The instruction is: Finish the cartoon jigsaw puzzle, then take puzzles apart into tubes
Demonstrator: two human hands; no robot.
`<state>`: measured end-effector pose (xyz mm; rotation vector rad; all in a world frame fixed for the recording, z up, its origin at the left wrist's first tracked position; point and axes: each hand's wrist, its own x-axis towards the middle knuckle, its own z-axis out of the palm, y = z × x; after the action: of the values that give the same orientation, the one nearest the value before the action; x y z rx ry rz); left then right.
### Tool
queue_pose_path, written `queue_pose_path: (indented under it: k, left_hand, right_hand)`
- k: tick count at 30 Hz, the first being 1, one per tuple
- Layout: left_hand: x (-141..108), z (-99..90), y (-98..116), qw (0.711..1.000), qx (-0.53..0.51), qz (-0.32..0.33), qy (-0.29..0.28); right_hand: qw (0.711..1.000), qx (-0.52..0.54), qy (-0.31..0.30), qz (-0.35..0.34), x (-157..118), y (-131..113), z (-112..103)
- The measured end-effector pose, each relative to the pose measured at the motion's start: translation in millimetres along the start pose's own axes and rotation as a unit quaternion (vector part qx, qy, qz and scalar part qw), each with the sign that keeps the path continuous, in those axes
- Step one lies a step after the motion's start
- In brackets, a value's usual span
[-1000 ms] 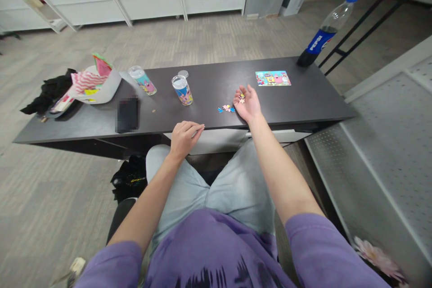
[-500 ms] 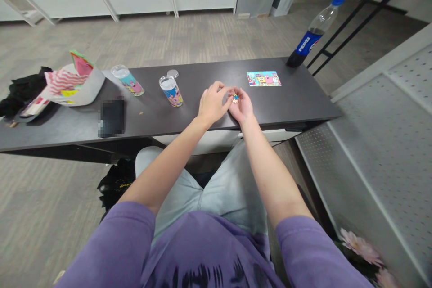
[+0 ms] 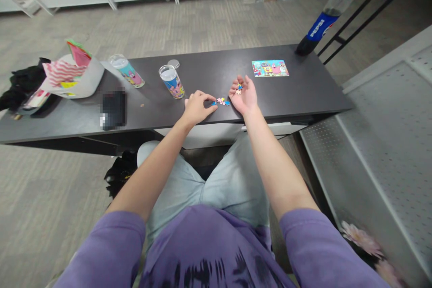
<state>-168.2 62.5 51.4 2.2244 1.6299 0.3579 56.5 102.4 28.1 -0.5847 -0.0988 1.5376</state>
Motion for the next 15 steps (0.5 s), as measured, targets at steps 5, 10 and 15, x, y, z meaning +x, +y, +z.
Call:
queue_pose_path:
  k: [5, 10, 15]
  left_hand:
    - [9, -3.0, 1, 0.999, -0.013, -0.003, -0.033]
    - [15, -0.4, -7, 0.999, -0.035, -0.009, -0.036]
    - [19, 0.9, -15, 0.998, -0.060, -0.003, -0.036]
  right_hand:
    - [1.000, -0.008, -0.001, -0.002, -1, 0, 1]
    - [1.000, -0.010, -0.001, -0.003, -3, 0, 3]
    - [1.000, -0.018, -0.003, 0.000, -2, 0, 3]
